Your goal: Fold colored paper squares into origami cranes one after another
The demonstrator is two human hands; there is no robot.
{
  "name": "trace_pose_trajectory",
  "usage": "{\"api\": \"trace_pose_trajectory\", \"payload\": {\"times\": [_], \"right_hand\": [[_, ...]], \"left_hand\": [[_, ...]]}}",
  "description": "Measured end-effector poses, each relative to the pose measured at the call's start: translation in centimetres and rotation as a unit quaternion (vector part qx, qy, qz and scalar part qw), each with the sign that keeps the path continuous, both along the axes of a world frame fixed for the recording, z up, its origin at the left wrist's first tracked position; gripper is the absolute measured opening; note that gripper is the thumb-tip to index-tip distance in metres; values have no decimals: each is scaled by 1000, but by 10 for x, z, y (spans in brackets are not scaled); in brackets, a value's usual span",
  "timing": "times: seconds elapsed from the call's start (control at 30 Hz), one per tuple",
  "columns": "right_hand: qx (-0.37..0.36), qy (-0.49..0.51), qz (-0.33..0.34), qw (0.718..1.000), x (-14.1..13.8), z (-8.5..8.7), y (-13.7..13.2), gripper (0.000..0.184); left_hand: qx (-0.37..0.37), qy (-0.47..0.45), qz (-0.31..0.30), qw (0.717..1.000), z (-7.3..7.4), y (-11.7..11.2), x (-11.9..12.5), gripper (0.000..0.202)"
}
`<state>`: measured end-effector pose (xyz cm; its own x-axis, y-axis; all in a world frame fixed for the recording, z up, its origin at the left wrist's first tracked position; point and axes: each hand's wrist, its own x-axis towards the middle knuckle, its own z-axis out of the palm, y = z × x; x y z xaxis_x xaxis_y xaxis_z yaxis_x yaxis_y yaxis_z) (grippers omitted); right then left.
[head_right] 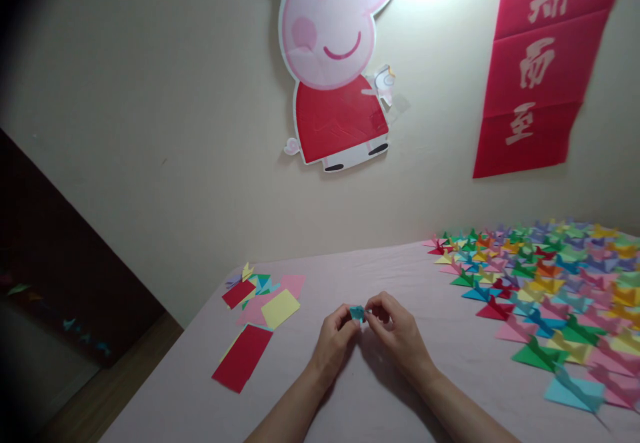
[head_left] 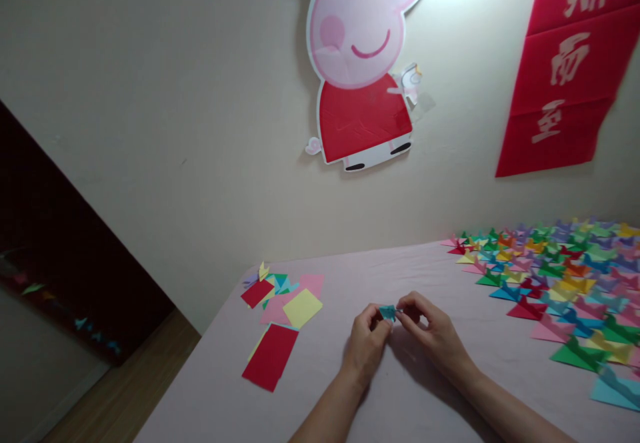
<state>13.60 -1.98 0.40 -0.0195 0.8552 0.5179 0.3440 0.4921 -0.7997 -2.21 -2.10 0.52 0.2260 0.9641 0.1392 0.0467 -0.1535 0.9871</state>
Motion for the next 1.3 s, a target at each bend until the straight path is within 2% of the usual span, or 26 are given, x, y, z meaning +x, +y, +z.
{"api": "trace_pose_trajectory", "payload": {"times": [0.2, 0.43, 0.57, 0.67, 0.73, 0.87, 1.1, 1.3], "right_hand": [[52, -42, 10, 998, 2, -1, 2, 8], [36, -63, 9, 997, 4, -4, 4, 14], [29, -53, -17, 998, 3, -6, 3, 17], [39, -38, -32, 998, 2, -3, 1, 10], [53, -43, -21, 997, 1, 0, -1, 1], [65, -69, 8, 996, 0, 5, -3, 6], [68, -83, 10, 994, 1, 6, -1, 7], [39, -106, 30, 993, 0, 0, -3, 14]], "left_hand": [[-2, -2, 14, 1000, -1, 2, 4, 23], [-7, 13, 12, 1000, -7, 4, 4, 26], [-11, 34, 22, 999, -7, 3, 5, 30], [-10, 48, 28, 998, -5, 1, 5, 31], [-8, 55, 29, 998, -3, 1, 5, 30], [-8, 75, 37, 996, -4, 1, 4, 29], [0, 115, 45, 992, -7, 0, 4, 27], [15, 130, 46, 990, -4, -3, 5, 24]]}}
